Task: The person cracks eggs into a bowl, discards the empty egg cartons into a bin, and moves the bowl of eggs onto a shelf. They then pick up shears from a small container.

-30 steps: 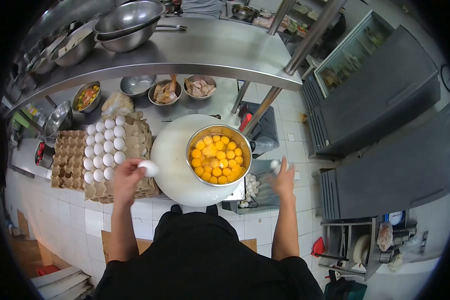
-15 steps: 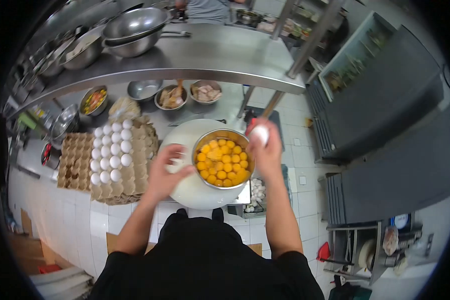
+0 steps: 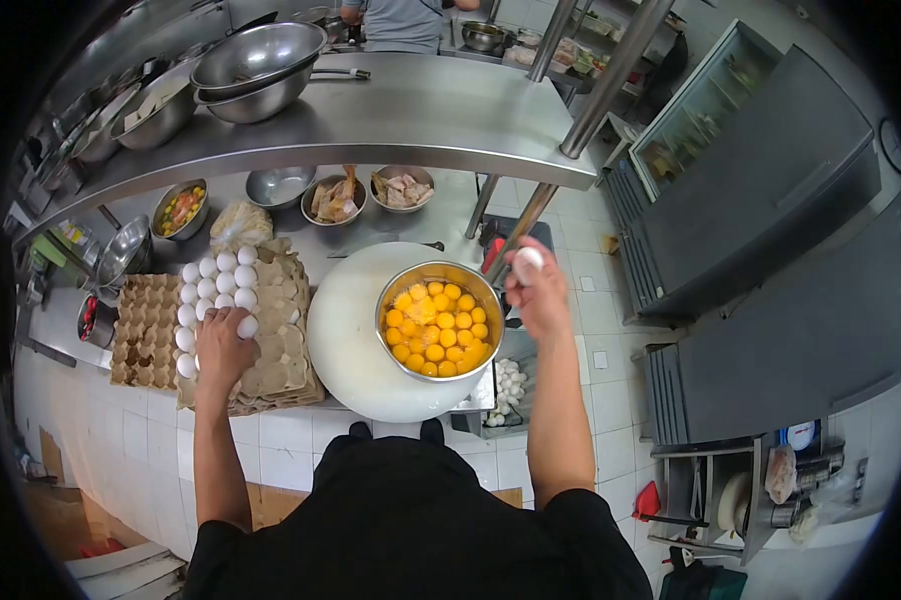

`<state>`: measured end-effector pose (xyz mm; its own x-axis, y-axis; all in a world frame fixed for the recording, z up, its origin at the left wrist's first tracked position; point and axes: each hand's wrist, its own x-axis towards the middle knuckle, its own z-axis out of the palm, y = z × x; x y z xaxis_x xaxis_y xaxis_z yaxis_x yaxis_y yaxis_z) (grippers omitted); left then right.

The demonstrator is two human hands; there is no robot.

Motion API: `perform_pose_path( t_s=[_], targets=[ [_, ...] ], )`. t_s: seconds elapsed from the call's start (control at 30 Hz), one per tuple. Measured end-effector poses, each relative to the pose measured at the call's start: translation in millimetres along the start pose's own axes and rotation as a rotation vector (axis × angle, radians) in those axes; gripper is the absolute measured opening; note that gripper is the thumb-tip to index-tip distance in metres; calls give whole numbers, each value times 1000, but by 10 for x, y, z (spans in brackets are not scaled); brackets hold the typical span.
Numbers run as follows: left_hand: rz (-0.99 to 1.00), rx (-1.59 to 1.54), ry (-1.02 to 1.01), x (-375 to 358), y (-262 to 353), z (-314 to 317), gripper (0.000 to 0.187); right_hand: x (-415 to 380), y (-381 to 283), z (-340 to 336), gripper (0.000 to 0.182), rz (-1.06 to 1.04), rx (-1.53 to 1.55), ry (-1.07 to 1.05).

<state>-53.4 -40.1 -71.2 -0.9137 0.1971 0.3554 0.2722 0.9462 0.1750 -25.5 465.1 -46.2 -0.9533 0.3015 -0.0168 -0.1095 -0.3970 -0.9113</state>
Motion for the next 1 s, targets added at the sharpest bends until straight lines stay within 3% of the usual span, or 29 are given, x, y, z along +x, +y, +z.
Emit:
perform_pose_path(
  t_s=[0.03,0.1,0.13,0.2,0.23,0.33,0.37,0.43,0.47,0.53,0.6,0.67,0.7,0.77,0.9,0.97,1.0],
  targets=[
    [-4,2,-4,18,-7,-19,38,-98,0,136,46,6,0,-1],
    [-32,-23,-33,65,-5,-95,35,-227,17,381,40,165,-546,-230],
    [-31,-23,-33,71,7,-131,35,-209,138,442,40,165,-546,-230],
    [-90,-110,52,85,57,-202,35,-159,369,571,42,-91,-957,-298],
    [-90,-111,50,87,100,-238,35,-170,398,626,42,-89,-958,-297],
    [-103,-357,130,94,326,-283,37,-224,344,825,49,-80,-1429,-404],
    [-118,-464,119,97,440,-278,37,-239,356,828,49,-78,-1429,-405],
    [-134,-574,106,94,631,-225,38,-287,350,841,48,-485,-1441,-395],
    [-136,-729,59,89,712,-129,37,-320,293,839,48,-484,-1443,-396],
    [-140,-887,10,70,917,53,37,-426,48,846,46,-823,-1212,-165],
    [-204,-1123,-145,29,1172,179,35,-491,-55,592,47,-842,-1023,112],
    [-186,-1203,-236,9,1442,199,35,-529,-77,286,50,-773,-677,395],
    [-167,-1279,-330,6,1569,209,36,-549,-117,12,50,-776,-680,398],
    [-159,-1373,-411,2,1791,259,39,-639,-169,-490,61,-597,-1477,330],
    [-145,-1502,-505,-20,2122,444,47,-927,-93,-484,68,-458,-1681,266],
    [-122,-1449,-528,23,2251,384,51,-1142,-290,111,73,-189,-1000,-21],
    [-144,-1511,-575,34,2315,395,51,-1215,-323,387,73,-187,-992,-28]
  ],
)
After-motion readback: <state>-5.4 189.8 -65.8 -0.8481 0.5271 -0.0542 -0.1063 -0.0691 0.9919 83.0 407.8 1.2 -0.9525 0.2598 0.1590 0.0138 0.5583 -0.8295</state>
